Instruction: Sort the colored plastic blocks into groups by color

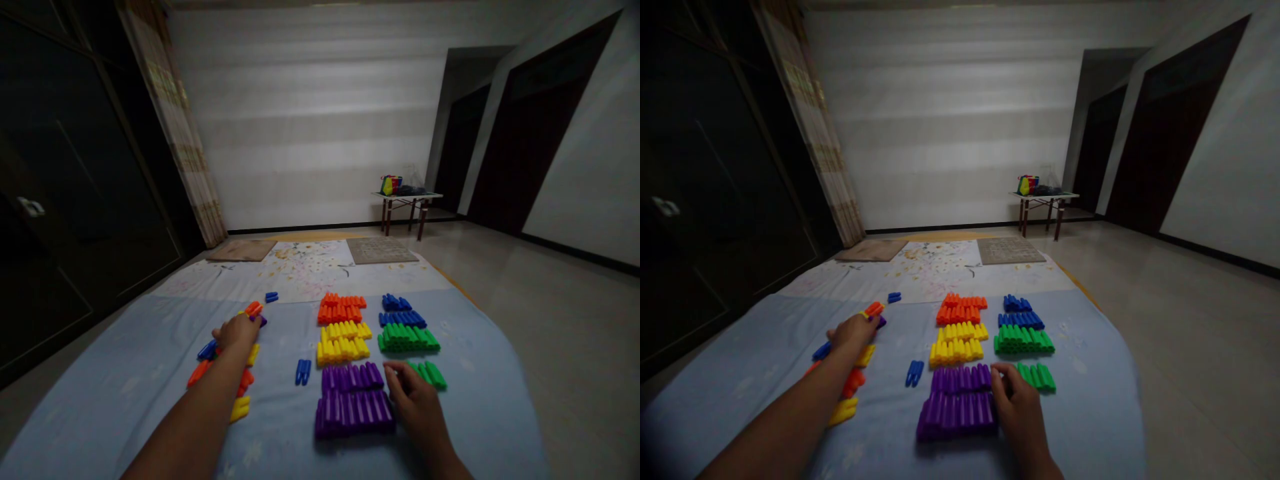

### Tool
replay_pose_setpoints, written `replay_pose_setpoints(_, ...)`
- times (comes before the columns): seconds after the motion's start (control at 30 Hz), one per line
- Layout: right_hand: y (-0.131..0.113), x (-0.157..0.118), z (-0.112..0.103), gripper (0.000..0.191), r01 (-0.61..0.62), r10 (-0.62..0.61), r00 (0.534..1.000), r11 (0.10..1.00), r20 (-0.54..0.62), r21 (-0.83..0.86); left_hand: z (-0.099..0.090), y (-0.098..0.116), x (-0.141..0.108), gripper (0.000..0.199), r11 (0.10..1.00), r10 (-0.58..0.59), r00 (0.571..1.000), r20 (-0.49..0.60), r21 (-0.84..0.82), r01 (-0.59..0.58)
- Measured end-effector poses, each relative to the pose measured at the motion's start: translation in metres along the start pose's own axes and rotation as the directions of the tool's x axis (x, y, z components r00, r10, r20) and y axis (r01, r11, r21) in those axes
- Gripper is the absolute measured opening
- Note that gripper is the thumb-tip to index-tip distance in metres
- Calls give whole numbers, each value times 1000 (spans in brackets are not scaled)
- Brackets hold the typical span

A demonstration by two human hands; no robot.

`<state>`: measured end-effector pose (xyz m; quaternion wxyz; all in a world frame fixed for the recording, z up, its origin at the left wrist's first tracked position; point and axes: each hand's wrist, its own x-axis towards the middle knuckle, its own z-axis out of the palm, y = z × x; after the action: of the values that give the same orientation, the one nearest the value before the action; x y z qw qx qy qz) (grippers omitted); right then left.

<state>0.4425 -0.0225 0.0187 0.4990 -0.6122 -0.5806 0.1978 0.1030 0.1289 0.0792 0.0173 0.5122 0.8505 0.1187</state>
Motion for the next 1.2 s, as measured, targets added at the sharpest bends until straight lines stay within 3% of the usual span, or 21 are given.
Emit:
replay_pose_setpoints(0.2, -1, -1, 1, 29, -16, 14, 999, 998, 35, 59, -6, -1, -4, 38, 998, -12, 996, 90, -53, 17)
replay_pose_setpoints(0.37, 0, -2, 0, 30, -12, 10, 1000, 998, 18, 67, -18, -5, -29, 29, 992, 120, 992, 38, -35, -119)
replay_pose_setpoints(0.5, -1, -1, -4, 31, 3, -1, 999, 999, -32, 40, -22, -7, -50, 25, 959, 277, 960, 35, 44, -279)
replay_pose_setpoints(0.67, -3, 1, -7, 30, 3, -3, 997, 1000, -83, -12, -18, -5, -69, 27, 894, 432, 891, 137, 65, -444)
replay_pose_setpoints(0.87, 0, 3, -5, 29, 16, -22, 994, 999, -111, -52, -21, -9, -62, 47, 848, 519, 827, 216, -11, -529)
replay_pose_setpoints(0.93, 2, 3, -4, 29, 18, -24, 994, 998, -106, -59, -22, -12, -58, 49, 811, 575, 782, 243, -38, -584)
replay_pose_setpoints(1.1, 6, 3, -4, 30, 2, -7, 995, 998, -96, -57, -19, -16, -57, 58, 700, 688, 622, 374, -116, -704)
replay_pose_setpoints(1.2, 8, 3, -4, 30, -13, 8, 996, 999, -84, -52, -15, -13, -57, 59, 676, 706, 584, 401, -135, -724)
